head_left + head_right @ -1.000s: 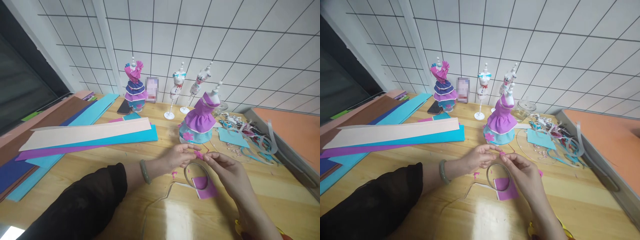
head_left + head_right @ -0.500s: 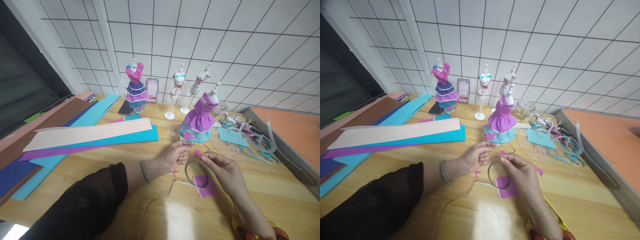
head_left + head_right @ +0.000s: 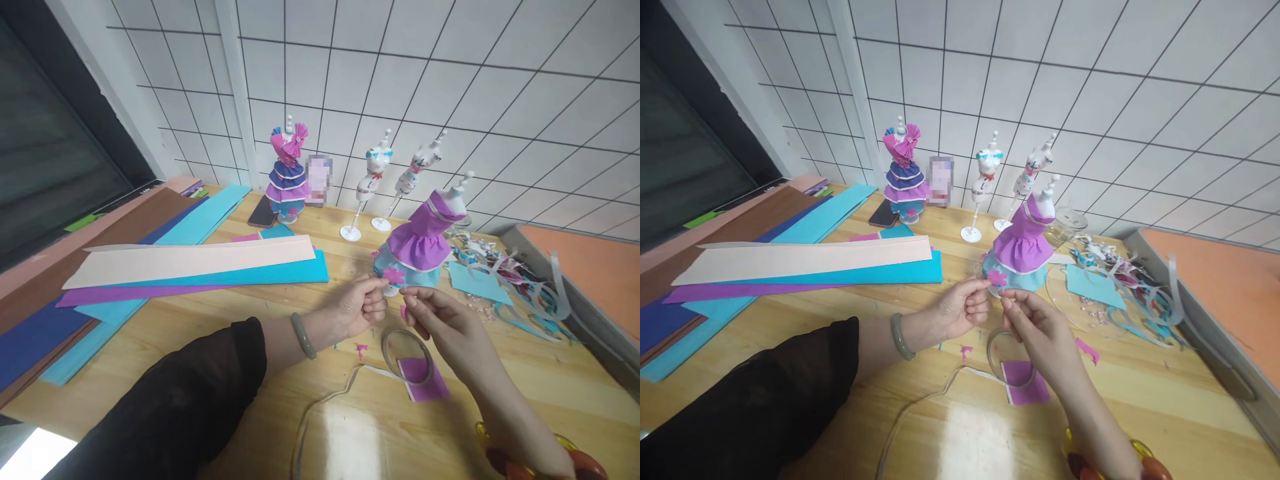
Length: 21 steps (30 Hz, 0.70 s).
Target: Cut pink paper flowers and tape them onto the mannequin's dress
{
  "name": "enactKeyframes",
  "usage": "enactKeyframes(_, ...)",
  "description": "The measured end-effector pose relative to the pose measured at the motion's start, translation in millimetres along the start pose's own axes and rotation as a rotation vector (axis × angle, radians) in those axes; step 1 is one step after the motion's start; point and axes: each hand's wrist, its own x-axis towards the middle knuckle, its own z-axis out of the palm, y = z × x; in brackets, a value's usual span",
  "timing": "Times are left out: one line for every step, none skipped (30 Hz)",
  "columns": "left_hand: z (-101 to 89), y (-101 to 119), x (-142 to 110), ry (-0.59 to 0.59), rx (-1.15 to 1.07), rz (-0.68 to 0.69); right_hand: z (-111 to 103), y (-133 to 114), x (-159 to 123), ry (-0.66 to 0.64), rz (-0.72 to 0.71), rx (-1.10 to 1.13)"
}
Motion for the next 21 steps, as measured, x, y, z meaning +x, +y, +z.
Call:
enactKeyframes(-0.2,0.9,0.8,0.004,-0.010,-0.005,1.5,-0.6,1.7,-0.002,0.010,0.004)
enactKeyframes(-0.4,1.7,1.7,0.009,-0.020,-0.011,3.2,-1.0,3.2,0.001,0.020,0.008)
enactKeyframes(-0.7,2.5,2.5,0.017,-0.031,-0.017,5.1,-1.2,4.6,0.003,0.030,0.012)
enactKeyframes(-1.0,3.2,3.3,0.024,-0.041,-0.023,7.1,-1.5,5.9,0.004,0.039,0.015)
enactKeyframes(-1.3,3.7,4.0,0.028,-0.050,-0.029,9.2,-1.8,7.2,0.010,0.045,0.015)
enactKeyframes(-1.6,4.0,4.7,0.028,-0.057,-0.034,11.3,-2.1,8.4,0.016,0.048,0.010)
enactKeyframes(-1.9,4.3,5.4,0.025,-0.064,-0.036,13.2,-2.6,9.5,0.027,0.047,0.003)
enactKeyframes(-2.1,4.4,5.9,0.022,-0.070,-0.036,15.0,-3.2,10.5,0.040,0.042,-0.007)
enactKeyframes(-2.4,4.4,6.2,0.019,-0.076,-0.034,16.6,-3.9,11.4,0.052,0.036,-0.018)
enactKeyframes(-2.5,4.4,6.4,0.015,-0.082,-0.033,17.9,-4.7,12.3,0.063,0.031,-0.029)
enactKeyframes(-2.5,4.4,6.5,0.009,-0.087,-0.035,18.8,-5.4,13.0,0.073,0.028,-0.039)
enactKeyframes(-2.5,4.4,6.5,0.000,-0.092,-0.039,19.5,-5.9,13.6,0.083,0.027,-0.048)
enactKeyframes(-2.4,4.5,6.3,-0.009,-0.096,-0.043,19.8,-6.2,14.2,0.093,0.028,-0.055)
enactKeyframes(-2.2,4.6,6.1,-0.018,-0.099,-0.046,19.9,-6.0,14.8,0.101,0.032,-0.061)
enactKeyframes(-2.0,4.7,5.9,-0.025,-0.100,-0.049,19.7,-5.4,15.4,0.109,0.034,-0.064)
enactKeyframes(-1.9,4.8,5.6,-0.031,-0.099,-0.049,19.4,-4.6,16.0,0.114,0.036,-0.065)
enactKeyframes(-1.8,4.8,5.4,-0.033,-0.098,-0.048,19.0,-3.5,16.7,0.117,0.036,-0.065)
enactKeyframes(-1.8,4.7,5.2,-0.036,-0.096,-0.047,18.6,-2.3,17.4,0.116,0.037,-0.066)
enactKeyframes(-1.9,4.7,5.0,-0.039,-0.092,-0.047,18.3,-1.1,18.2,0.115,0.035,-0.065)
enactKeyframes(-2.1,4.6,4.8,-0.041,-0.087,-0.048,18.1,-0.2,18.9,0.113,0.032,-0.064)
enactKeyframes(-2.2,4.5,4.6,-0.042,-0.081,-0.047,18.0,0.4,19.5,0.111,0.029,-0.061)
